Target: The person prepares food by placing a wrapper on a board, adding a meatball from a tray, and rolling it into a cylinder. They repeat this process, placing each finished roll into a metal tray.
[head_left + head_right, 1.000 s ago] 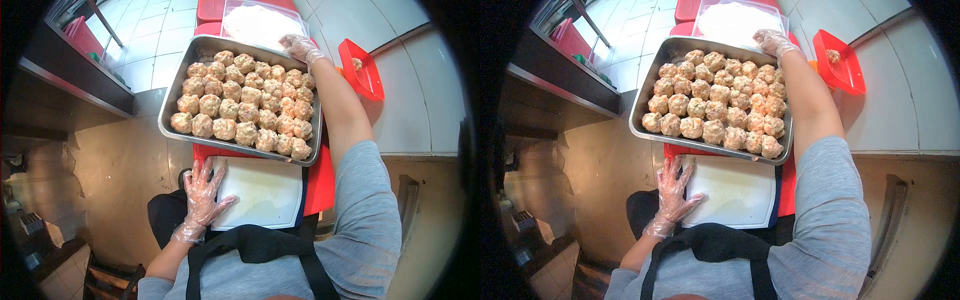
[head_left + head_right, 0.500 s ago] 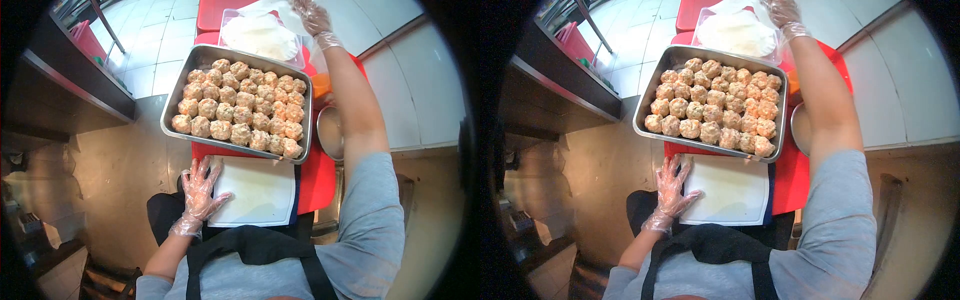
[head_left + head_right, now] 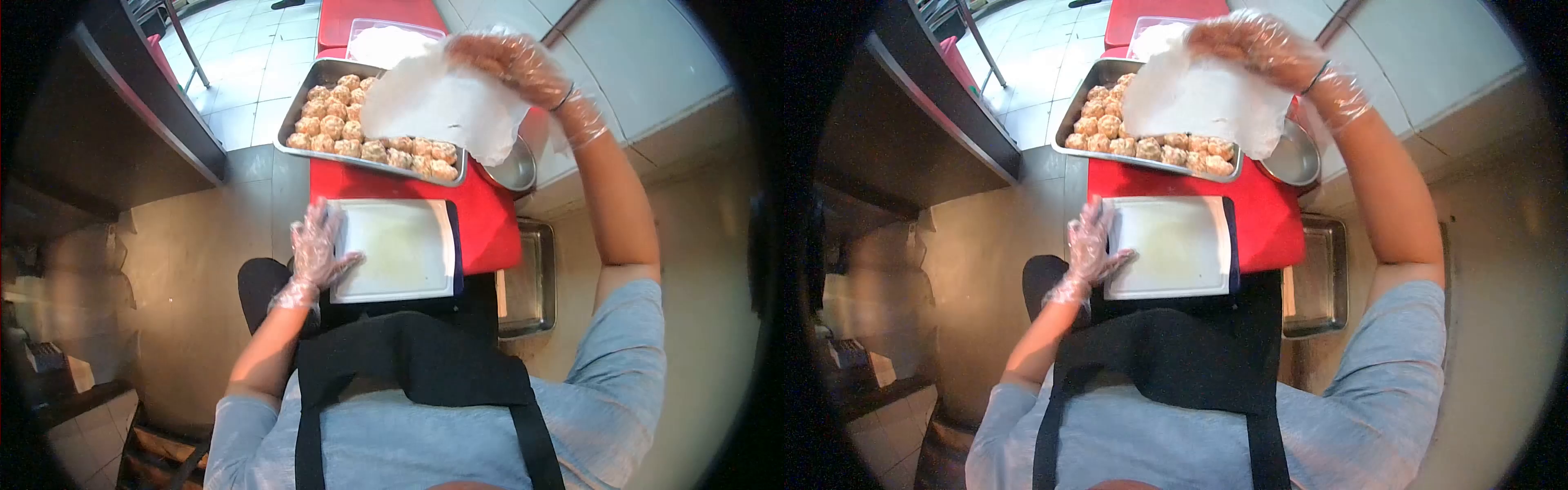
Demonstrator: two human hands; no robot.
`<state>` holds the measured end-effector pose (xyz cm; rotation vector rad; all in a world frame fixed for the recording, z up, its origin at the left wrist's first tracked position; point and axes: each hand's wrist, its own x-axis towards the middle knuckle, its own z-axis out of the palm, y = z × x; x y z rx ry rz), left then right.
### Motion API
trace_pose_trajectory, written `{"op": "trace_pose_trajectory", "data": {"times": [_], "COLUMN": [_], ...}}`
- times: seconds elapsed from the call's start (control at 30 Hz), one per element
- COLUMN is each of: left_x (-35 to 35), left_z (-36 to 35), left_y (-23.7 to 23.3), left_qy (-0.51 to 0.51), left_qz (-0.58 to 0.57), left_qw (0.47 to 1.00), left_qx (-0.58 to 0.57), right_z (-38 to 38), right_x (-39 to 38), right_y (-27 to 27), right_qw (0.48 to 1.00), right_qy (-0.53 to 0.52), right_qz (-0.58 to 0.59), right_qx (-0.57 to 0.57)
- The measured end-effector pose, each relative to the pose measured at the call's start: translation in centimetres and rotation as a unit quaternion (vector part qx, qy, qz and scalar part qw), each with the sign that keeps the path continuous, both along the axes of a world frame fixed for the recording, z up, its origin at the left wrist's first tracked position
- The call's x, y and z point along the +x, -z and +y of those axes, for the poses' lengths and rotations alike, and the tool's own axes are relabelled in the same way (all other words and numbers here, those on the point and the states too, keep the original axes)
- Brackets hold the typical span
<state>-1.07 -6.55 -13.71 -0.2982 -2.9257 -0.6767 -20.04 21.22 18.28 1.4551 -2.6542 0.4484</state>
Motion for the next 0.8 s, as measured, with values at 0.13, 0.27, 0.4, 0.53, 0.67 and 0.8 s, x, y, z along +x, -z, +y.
{"op": "trace_pose_trajectory", "data": {"times": [0.13, 0.27, 0.4, 0.53, 0.67, 0.8], "left_x": [-3.5, -4.9, -5.6, -5.4, -3.0, -0.2], "left_z": [0.6, 1.4, 0.2, -0.2, 0.0, 0.0], "left_y": [-6.1, -14.9, -14.8, -15.4, -16.0, -15.7], "left_qy": [0.03, 0.206, 0.232, 0.155, 0.135, 0.104], "left_qz": [0.041, -0.06, 0.107, 0.082, 0.097, 0.073], "left_qw": [0.918, 0.929, 0.945, 0.962, 0.965, 0.959], "left_qx": [0.394, 0.301, 0.205, 0.209, 0.205, 0.253], "right_z": [0.0, 0.0, 4.0, 7.2, 7.8, 7.3], "right_x": [5.7, 10.0, 10.7, 11.0, 13.9, 17.3], "right_y": [2.7, 3.0, 5.8, 9.0, 12.0, 12.4], "right_qw": [0.996, 0.999, 0.971, 0.979, 0.859, 0.866], "right_qy": [-0.062, -0.022, 0.059, 0.063, 0.107, 0.15], "right_qz": [-0.051, -0.035, -0.226, -0.188, -0.401, -0.33], "right_qx": [-0.031, -0.025, -0.05, -0.04, -0.3, -0.344]}}
